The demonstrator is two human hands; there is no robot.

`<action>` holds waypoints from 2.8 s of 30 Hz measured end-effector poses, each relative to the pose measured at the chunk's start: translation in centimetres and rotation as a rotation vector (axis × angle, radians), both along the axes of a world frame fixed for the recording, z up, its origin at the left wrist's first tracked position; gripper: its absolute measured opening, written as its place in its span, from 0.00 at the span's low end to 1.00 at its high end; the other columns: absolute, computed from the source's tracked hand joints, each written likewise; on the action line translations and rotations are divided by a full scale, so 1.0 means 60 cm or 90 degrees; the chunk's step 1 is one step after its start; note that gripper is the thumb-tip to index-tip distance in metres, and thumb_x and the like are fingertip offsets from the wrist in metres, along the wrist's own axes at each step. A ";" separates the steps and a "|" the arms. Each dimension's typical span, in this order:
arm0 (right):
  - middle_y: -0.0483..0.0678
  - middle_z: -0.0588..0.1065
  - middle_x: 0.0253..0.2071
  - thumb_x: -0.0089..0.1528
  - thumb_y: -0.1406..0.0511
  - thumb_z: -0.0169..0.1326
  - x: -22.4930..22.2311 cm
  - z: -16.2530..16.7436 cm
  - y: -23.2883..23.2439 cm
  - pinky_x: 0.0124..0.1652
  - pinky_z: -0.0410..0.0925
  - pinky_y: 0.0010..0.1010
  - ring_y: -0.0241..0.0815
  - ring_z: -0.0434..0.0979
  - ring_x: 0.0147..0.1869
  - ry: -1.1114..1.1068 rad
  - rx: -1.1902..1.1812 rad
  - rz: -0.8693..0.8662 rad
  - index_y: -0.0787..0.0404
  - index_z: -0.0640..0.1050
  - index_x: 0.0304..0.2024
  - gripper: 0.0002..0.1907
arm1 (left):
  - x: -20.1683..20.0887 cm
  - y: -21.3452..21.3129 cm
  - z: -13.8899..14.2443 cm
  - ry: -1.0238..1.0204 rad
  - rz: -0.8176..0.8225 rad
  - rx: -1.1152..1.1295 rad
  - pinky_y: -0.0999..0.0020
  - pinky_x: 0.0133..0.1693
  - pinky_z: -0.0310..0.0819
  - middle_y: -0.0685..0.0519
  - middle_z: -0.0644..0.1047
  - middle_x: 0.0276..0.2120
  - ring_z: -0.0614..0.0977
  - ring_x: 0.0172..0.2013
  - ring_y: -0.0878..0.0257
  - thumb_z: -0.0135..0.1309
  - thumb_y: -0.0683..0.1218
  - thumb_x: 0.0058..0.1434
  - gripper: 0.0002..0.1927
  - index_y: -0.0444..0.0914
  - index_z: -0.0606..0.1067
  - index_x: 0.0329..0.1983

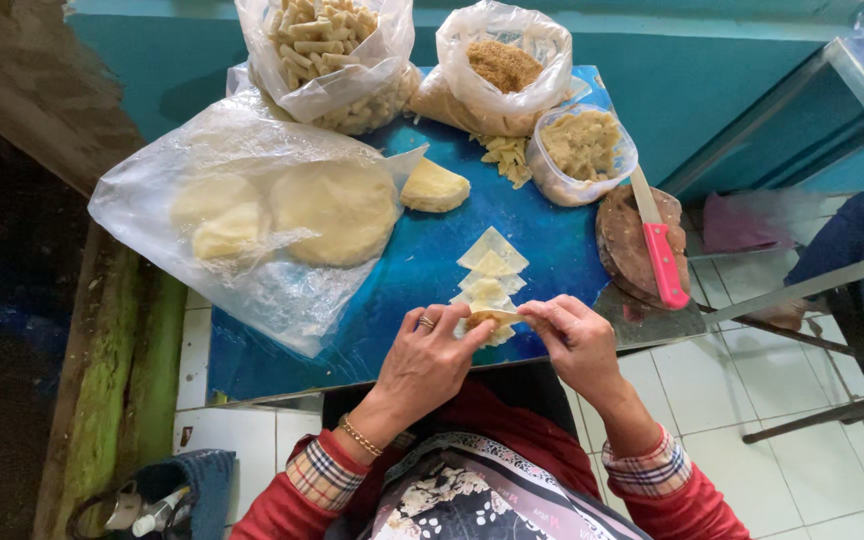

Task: The person sits at a small blue table and folds square dough wrappers around a spoonful of filling, pinching the edges closed by hand. The folded pastries are placed in a row on the table, and the person repeats the folding cycle with new wrappers and filling from a container.

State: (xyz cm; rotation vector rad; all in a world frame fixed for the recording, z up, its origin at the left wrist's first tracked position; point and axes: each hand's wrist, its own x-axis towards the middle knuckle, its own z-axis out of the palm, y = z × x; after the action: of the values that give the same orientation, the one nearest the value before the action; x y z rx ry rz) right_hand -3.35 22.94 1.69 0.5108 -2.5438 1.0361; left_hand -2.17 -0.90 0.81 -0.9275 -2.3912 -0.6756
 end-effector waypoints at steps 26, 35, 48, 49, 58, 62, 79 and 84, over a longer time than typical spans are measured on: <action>0.40 0.70 0.25 0.65 0.68 0.55 -0.184 0.066 0.086 0.25 0.53 0.21 0.28 0.61 0.25 -0.249 -0.427 -0.089 0.64 0.82 0.39 0.06 | 0.014 -0.002 -0.007 -0.049 0.171 0.115 0.56 0.44 0.66 0.52 0.74 0.39 0.76 0.42 0.54 0.60 0.45 0.58 0.07 0.42 0.76 0.38; 0.52 0.79 0.36 0.66 0.62 0.60 -0.520 0.106 0.006 0.35 0.72 0.43 0.53 0.81 0.36 0.208 0.241 -0.276 0.53 0.87 0.36 0.07 | 0.012 0.013 -0.010 -0.116 0.203 0.168 0.55 0.41 0.66 0.51 0.74 0.38 0.76 0.42 0.53 0.62 0.47 0.57 0.09 0.41 0.77 0.38; 0.46 0.80 0.37 0.59 0.61 0.64 -0.045 0.055 0.004 0.37 0.72 0.35 0.45 0.81 0.39 -0.026 0.152 -0.071 0.55 0.84 0.34 0.05 | 0.014 0.021 -0.016 -0.128 0.233 0.171 0.54 0.39 0.65 0.52 0.74 0.37 0.76 0.40 0.52 0.62 0.46 0.55 0.10 0.40 0.76 0.38; 0.45 0.80 0.36 0.58 0.60 0.65 -0.011 0.044 -0.002 0.35 0.71 0.34 0.44 0.81 0.36 -0.070 0.158 -0.096 0.55 0.84 0.34 0.06 | 0.014 0.020 -0.017 -0.109 0.239 0.167 0.54 0.38 0.65 0.51 0.74 0.37 0.76 0.40 0.51 0.62 0.47 0.54 0.12 0.39 0.76 0.40; 0.43 0.77 0.37 0.58 0.61 0.63 0.022 -0.005 -0.046 0.30 0.70 0.31 0.40 0.76 0.29 -0.092 0.017 -0.108 0.54 0.83 0.36 0.06 | 0.001 0.016 -0.012 -0.168 0.239 0.173 0.54 0.38 0.67 0.53 0.75 0.33 0.78 0.39 0.53 0.61 0.45 0.56 0.06 0.43 0.75 0.32; 0.44 0.77 0.35 0.56 0.60 0.65 0.033 -0.016 -0.052 0.29 0.69 0.32 0.40 0.75 0.27 -0.091 0.022 -0.143 0.56 0.83 0.34 0.08 | 0.004 0.009 -0.019 -0.208 0.222 0.187 0.55 0.38 0.67 0.54 0.78 0.31 0.80 0.37 0.53 0.60 0.45 0.59 0.05 0.42 0.75 0.33; 0.45 0.82 0.40 0.54 0.66 0.66 0.044 -0.020 -0.069 0.37 0.72 0.33 0.43 0.78 0.35 0.013 -0.008 -0.022 0.59 0.82 0.46 0.17 | 0.007 0.017 -0.016 -0.049 0.061 0.148 0.58 0.36 0.70 0.52 0.79 0.35 0.79 0.38 0.53 0.60 0.44 0.59 0.10 0.38 0.77 0.43; 0.45 0.80 0.41 0.56 0.65 0.65 0.038 -0.015 -0.071 0.39 0.70 0.36 0.46 0.78 0.40 0.190 0.129 0.036 0.58 0.81 0.46 0.15 | -0.001 0.007 -0.020 -0.041 0.026 0.115 0.58 0.38 0.72 0.53 0.78 0.35 0.78 0.39 0.54 0.58 0.42 0.60 0.05 0.40 0.76 0.39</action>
State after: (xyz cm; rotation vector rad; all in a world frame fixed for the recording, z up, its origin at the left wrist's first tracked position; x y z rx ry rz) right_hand -1.05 18.69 0.76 0.7368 -2.3876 0.6638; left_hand -2.23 -0.48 -0.40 -0.7896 -2.3520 -0.9007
